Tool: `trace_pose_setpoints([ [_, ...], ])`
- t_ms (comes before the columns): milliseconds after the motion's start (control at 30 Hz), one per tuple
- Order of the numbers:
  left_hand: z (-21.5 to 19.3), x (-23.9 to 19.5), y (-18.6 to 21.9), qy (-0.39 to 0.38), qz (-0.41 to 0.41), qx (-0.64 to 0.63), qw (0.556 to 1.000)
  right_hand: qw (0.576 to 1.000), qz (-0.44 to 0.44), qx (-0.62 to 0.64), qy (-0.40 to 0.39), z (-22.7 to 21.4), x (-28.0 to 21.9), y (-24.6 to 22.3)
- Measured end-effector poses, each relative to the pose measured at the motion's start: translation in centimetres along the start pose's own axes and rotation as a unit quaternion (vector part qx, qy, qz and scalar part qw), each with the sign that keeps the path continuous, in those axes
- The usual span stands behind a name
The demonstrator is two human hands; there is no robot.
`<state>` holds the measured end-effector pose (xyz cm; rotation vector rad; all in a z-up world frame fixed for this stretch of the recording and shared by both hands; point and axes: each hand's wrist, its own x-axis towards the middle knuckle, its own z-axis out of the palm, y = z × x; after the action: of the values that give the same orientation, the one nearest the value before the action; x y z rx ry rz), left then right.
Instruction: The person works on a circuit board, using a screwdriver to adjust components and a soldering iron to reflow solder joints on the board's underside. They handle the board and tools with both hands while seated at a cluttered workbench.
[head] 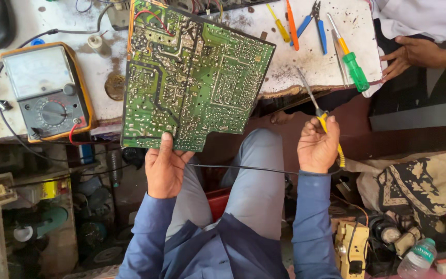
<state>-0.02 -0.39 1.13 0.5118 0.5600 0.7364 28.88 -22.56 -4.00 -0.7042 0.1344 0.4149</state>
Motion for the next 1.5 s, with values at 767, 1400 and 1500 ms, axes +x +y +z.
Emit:
trace_pose_setpoints([
  [767, -3.0, 1.5, -3.7, 0.008, 0.016, 0.032, 0.999, 0.682, -0.255, -0.561, -0.394, 27.4, -16.4, 11.3],
  [1400, -4.1, 1.4, -3.3, -0.014, 0.019, 0.074, 0.997, 0.749, -0.175, -0.544, -0.336, 27.2, -16.5, 11.7],
  [1500, -3.8, 1.2, -1.8, -0.04, -0.006, 0.056, 0.998, 0.854, -0.064, -0.441, -0.267, 24.6, -15.0, 9.4],
])
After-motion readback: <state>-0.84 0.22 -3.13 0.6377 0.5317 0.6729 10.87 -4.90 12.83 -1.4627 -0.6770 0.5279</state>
